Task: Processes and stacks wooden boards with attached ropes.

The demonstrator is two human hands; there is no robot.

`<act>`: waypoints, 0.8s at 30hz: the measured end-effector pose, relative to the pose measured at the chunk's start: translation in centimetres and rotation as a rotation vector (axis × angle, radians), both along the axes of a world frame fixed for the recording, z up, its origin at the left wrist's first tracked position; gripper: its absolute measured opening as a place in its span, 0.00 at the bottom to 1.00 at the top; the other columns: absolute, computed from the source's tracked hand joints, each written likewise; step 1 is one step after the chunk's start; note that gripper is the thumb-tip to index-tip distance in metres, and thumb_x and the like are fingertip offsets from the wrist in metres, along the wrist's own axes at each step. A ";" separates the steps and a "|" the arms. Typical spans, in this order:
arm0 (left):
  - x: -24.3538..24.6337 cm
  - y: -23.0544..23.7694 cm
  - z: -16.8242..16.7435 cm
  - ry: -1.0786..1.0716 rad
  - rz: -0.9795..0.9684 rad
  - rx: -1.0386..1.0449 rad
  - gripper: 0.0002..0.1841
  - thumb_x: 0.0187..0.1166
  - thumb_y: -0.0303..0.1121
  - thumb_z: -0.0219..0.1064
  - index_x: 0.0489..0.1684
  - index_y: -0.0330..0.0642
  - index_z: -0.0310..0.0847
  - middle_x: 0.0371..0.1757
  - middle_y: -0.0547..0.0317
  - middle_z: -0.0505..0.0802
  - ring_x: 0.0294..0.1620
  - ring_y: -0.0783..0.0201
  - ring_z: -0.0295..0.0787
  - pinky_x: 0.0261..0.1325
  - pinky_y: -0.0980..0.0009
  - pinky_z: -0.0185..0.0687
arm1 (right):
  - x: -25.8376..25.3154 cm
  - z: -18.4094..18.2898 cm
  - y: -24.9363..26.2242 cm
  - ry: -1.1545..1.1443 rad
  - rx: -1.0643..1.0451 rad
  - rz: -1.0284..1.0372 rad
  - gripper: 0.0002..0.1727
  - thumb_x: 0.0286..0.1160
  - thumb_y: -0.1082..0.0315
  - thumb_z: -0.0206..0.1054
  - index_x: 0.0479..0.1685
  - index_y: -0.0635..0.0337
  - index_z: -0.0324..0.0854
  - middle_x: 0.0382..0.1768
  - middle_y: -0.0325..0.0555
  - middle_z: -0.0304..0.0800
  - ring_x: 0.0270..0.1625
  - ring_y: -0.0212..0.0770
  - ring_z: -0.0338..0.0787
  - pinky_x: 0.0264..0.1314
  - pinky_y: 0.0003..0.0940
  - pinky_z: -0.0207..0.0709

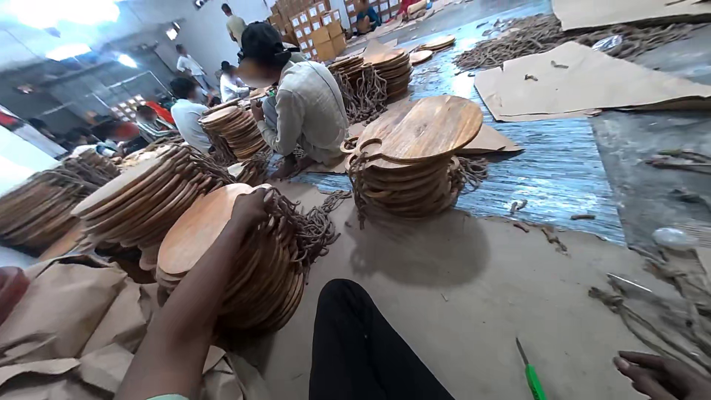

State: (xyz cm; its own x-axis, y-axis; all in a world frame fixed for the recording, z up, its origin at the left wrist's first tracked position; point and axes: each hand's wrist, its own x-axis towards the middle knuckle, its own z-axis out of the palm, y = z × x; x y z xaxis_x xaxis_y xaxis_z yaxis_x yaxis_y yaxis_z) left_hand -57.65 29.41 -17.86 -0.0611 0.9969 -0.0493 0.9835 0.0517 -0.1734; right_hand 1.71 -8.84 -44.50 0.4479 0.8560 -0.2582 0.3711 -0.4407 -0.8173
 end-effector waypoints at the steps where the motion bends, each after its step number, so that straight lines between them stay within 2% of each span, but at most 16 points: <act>1: 0.7 -0.8 0.2 -0.008 -0.043 -0.011 0.38 0.62 0.33 0.83 0.77 0.41 0.73 0.61 0.32 0.90 0.68 0.27 0.81 0.71 0.30 0.73 | 0.4 -0.8 0.1 0.004 0.015 0.013 0.26 0.84 0.59 0.64 0.69 0.74 0.78 0.52 0.65 0.90 0.48 0.49 0.91 0.57 0.47 0.84; 5: 3.5 -4.2 0.2 -0.050 -0.224 0.013 0.38 0.62 0.36 0.84 0.78 0.44 0.74 0.62 0.38 0.91 0.71 0.32 0.81 0.74 0.33 0.72 | 0.3 -1.4 0.2 -0.003 0.069 0.013 0.21 0.81 0.62 0.67 0.64 0.70 0.82 0.45 0.60 0.93 0.43 0.50 0.92 0.52 0.51 0.85; 8: 6.8 -7.0 -0.2 -0.052 -0.353 0.031 0.39 0.63 0.39 0.84 0.79 0.46 0.74 0.61 0.43 0.92 0.70 0.36 0.83 0.77 0.37 0.72 | -0.9 -0.7 0.3 0.000 0.145 0.003 0.20 0.81 0.63 0.67 0.62 0.70 0.83 0.45 0.61 0.93 0.43 0.52 0.92 0.52 0.54 0.85; 10: 9.3 -8.8 -0.1 -0.052 -0.422 0.013 0.38 0.65 0.39 0.83 0.80 0.45 0.73 0.63 0.46 0.92 0.71 0.40 0.84 0.80 0.39 0.70 | -4.0 0.4 1.2 -0.004 0.270 -0.025 0.20 0.80 0.62 0.70 0.62 0.69 0.84 0.47 0.59 0.93 0.45 0.51 0.93 0.53 0.52 0.86; 12: 11.7 -10.8 -0.1 -0.040 -0.489 -0.017 0.38 0.66 0.38 0.82 0.80 0.43 0.71 0.68 0.49 0.89 0.74 0.43 0.82 0.85 0.43 0.63 | -8.6 1.6 3.4 0.000 0.426 -0.003 0.22 0.75 0.59 0.73 0.62 0.65 0.85 0.48 0.53 0.95 0.49 0.47 0.96 0.52 0.46 0.90; 14: 13.3 -12.7 -0.6 -0.009 -0.550 -0.043 0.36 0.69 0.39 0.80 0.80 0.43 0.72 0.73 0.50 0.87 0.77 0.44 0.79 0.87 0.44 0.60 | -13.7 2.6 5.8 0.067 0.521 0.066 0.26 0.73 0.54 0.73 0.65 0.63 0.84 0.53 0.48 0.95 0.55 0.43 0.95 0.57 0.41 0.90; 17: 13.9 -15.1 -1.9 0.026 -0.673 -0.021 0.32 0.73 0.39 0.77 0.76 0.38 0.75 0.71 0.50 0.88 0.74 0.47 0.83 0.91 0.47 0.55 | -19.7 4.1 6.8 0.165 0.637 0.111 0.25 0.74 0.60 0.73 0.66 0.65 0.84 0.56 0.49 0.94 0.60 0.41 0.93 0.65 0.39 0.86; 20: 13.4 -15.9 -3.2 -0.018 -0.813 0.105 0.29 0.67 0.36 0.81 0.69 0.34 0.82 0.65 0.46 0.92 0.67 0.43 0.89 0.85 0.42 0.63 | -22.3 3.6 4.6 0.167 0.767 0.018 0.20 0.74 0.63 0.71 0.62 0.63 0.87 0.51 0.44 0.95 0.54 0.36 0.94 0.60 0.33 0.88; 22: 14.0 -16.5 -3.3 -0.010 -0.826 0.107 0.28 0.67 0.36 0.81 0.67 0.36 0.82 0.63 0.47 0.93 0.64 0.45 0.91 0.85 0.42 0.63 | -23.1 2.2 2.7 0.127 0.803 -0.045 0.20 0.73 0.61 0.72 0.61 0.62 0.88 0.47 0.41 0.96 0.50 0.33 0.94 0.56 0.31 0.89; 24: 15.0 -17.3 -3.0 0.021 -0.812 0.052 0.29 0.67 0.37 0.81 0.68 0.38 0.81 0.63 0.50 0.92 0.64 0.48 0.90 0.87 0.44 0.60 | -23.4 1.1 1.9 0.088 0.783 -0.061 0.27 0.69 0.56 0.75 0.65 0.63 0.85 0.53 0.44 0.95 0.56 0.37 0.93 0.60 0.35 0.88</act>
State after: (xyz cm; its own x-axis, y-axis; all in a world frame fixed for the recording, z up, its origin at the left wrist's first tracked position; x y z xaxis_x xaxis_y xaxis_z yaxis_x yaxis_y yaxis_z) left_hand -42.62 12.13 -20.90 0.6816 0.7317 -0.0088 0.7143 -0.6679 -0.2089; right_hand -21.72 -6.93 -43.45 0.5059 0.7780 0.3726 0.2842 0.2575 -0.9236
